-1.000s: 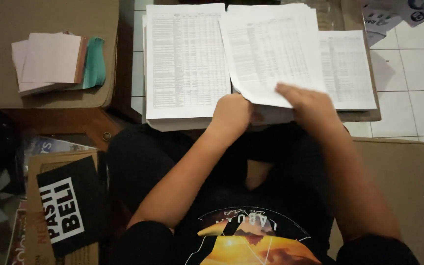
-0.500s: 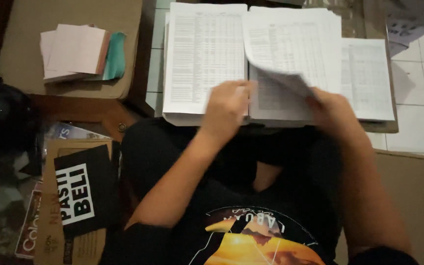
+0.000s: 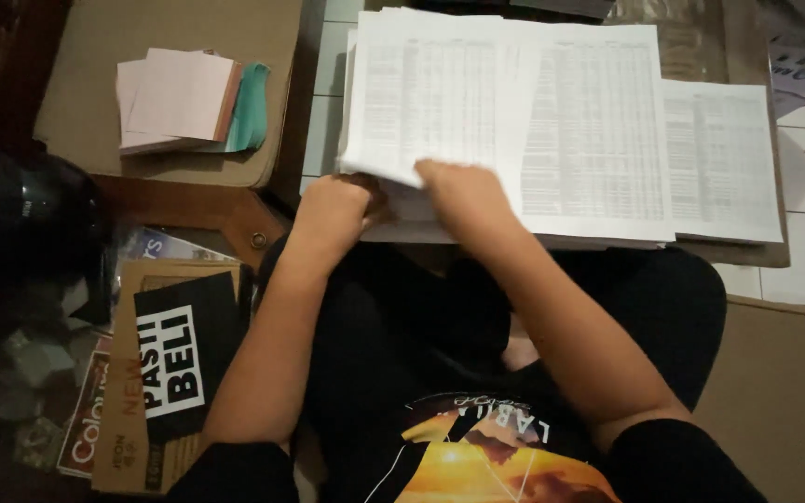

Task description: Flipping through and organizing a large stack of printed documents on a low surface.

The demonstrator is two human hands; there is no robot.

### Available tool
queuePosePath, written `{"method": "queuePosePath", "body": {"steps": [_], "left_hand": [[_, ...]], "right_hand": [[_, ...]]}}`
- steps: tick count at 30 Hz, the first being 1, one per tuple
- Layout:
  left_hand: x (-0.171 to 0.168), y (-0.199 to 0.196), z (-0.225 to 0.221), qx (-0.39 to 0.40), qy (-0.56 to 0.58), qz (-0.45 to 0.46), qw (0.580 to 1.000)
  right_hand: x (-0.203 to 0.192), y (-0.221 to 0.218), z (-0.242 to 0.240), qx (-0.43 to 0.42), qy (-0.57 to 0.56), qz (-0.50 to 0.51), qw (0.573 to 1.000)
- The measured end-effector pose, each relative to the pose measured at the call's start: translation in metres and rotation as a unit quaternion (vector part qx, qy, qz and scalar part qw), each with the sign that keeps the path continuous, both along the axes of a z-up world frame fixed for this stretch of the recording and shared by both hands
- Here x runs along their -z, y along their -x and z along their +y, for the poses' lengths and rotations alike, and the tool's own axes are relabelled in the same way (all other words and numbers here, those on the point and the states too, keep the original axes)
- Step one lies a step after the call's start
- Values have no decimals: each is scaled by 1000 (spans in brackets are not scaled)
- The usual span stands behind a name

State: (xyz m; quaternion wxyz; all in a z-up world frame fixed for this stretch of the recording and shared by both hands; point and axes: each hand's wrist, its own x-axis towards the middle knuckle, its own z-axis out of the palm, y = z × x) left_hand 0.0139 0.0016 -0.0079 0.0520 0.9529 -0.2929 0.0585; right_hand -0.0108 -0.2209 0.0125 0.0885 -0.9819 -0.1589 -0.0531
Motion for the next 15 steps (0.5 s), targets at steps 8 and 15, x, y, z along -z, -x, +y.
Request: {"method": "queuePosePath", "body": {"steps": [8, 15], "left_hand": [[7, 10, 12, 98, 119, -199, 968], [-11, -4, -25, -139, 320, -371, 860]], "right_hand": [[11, 28, 8, -61, -49, -78, 994], [-33, 27, -16, 20, -135, -75, 988]]}}
